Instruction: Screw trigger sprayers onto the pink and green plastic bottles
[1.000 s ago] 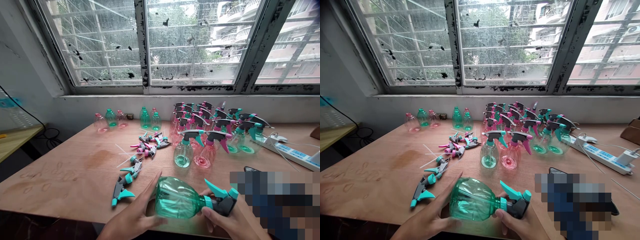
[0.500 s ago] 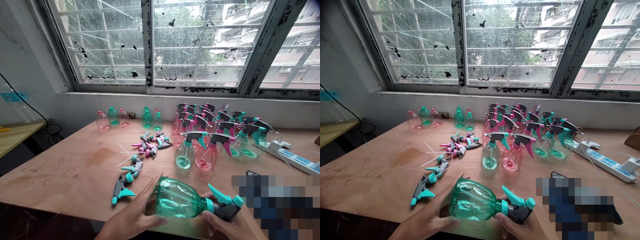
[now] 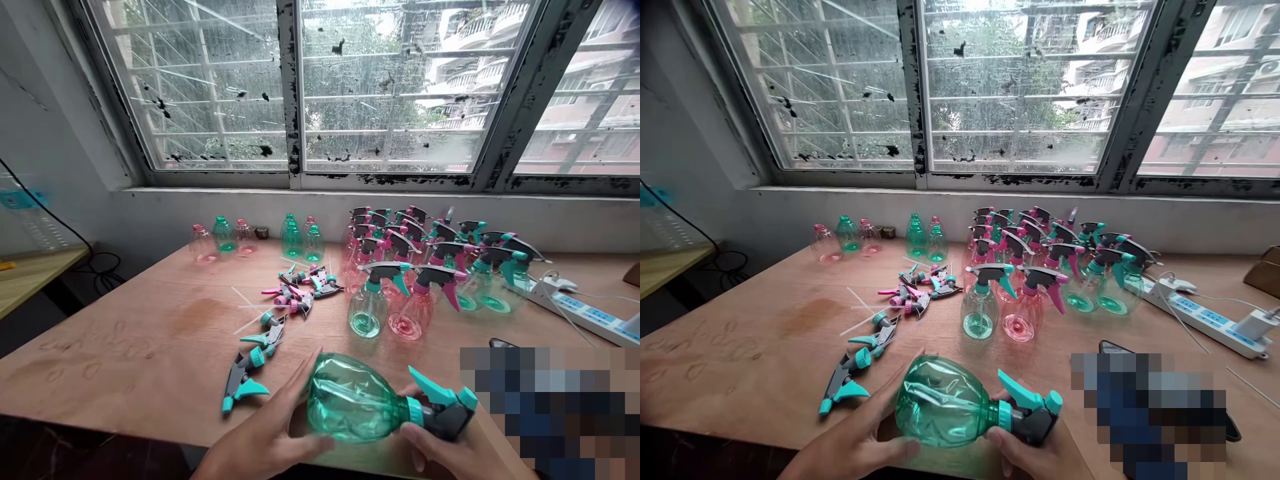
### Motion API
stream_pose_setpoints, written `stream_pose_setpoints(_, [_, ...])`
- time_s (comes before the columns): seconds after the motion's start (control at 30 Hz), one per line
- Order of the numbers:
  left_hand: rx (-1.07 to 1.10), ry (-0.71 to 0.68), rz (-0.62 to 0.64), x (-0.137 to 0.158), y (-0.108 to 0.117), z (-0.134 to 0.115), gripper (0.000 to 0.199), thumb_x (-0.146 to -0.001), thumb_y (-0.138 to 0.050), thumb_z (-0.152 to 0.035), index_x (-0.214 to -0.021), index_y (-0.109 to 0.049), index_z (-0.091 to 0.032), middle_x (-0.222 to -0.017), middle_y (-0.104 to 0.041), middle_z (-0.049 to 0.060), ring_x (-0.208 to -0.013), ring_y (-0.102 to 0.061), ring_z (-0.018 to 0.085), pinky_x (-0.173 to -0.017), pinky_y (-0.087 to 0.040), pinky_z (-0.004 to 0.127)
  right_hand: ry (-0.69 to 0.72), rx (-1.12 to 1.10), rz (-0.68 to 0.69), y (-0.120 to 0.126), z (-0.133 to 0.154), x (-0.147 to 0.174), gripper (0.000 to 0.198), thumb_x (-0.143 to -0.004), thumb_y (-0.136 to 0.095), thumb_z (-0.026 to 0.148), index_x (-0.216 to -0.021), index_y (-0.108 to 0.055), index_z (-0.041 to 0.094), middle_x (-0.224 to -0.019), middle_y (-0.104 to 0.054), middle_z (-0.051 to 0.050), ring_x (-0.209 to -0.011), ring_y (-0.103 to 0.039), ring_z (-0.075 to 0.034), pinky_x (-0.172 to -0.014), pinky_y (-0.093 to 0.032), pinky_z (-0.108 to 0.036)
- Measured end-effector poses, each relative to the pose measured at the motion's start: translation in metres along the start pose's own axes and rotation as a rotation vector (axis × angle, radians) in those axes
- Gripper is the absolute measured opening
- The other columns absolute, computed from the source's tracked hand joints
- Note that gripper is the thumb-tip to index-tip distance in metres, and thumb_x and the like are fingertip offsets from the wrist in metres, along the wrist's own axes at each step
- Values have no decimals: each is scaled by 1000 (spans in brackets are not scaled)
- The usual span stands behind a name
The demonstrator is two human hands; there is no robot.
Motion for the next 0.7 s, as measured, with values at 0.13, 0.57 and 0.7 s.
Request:
stream_pose_setpoints(0.13, [-40,-39,-13,-1,1,-3,88,-97,-61,-41,-161,-1,-35,-172,-13,2,-157,-16,29,-127,-18,45,24,29,41,-2,6,0,50,-79,-77,62,-105,-68,19,-56,-67,2,-51,-62,-17,-53,-50,-28])
stream_pose_setpoints(0.57, [-44,-28,-13,-1,0,-5,97,-91,-69,-46,-162,-4,-34,-172,-12,1,-157,-15,30,-128,-16,44,51,-43,-85,-5,14,1,52,-72,-82,63,-98,-69,19,-51,-63,3,-46,-59,-16,-48,-49,-27])
stream_pose_setpoints(0.7, [-11,-50,-23,-1,1,-5,95,-92,-68,-43,-161,-3,-38,-172,-10,-2,-157,-11,26,-128,-14,41,55,-42,-85,-4,12,1,52,-73,-81,63,-98,-68,19,-51,-63,3,-45,-58,-15,-46,-48,-26])
Point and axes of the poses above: each hand's wrist, its own x-axis away from the middle knuckle, its own y-axis out of the back of the hand, z = x × y, the point moved 6 cm from there along -x, towards the middle knuckle
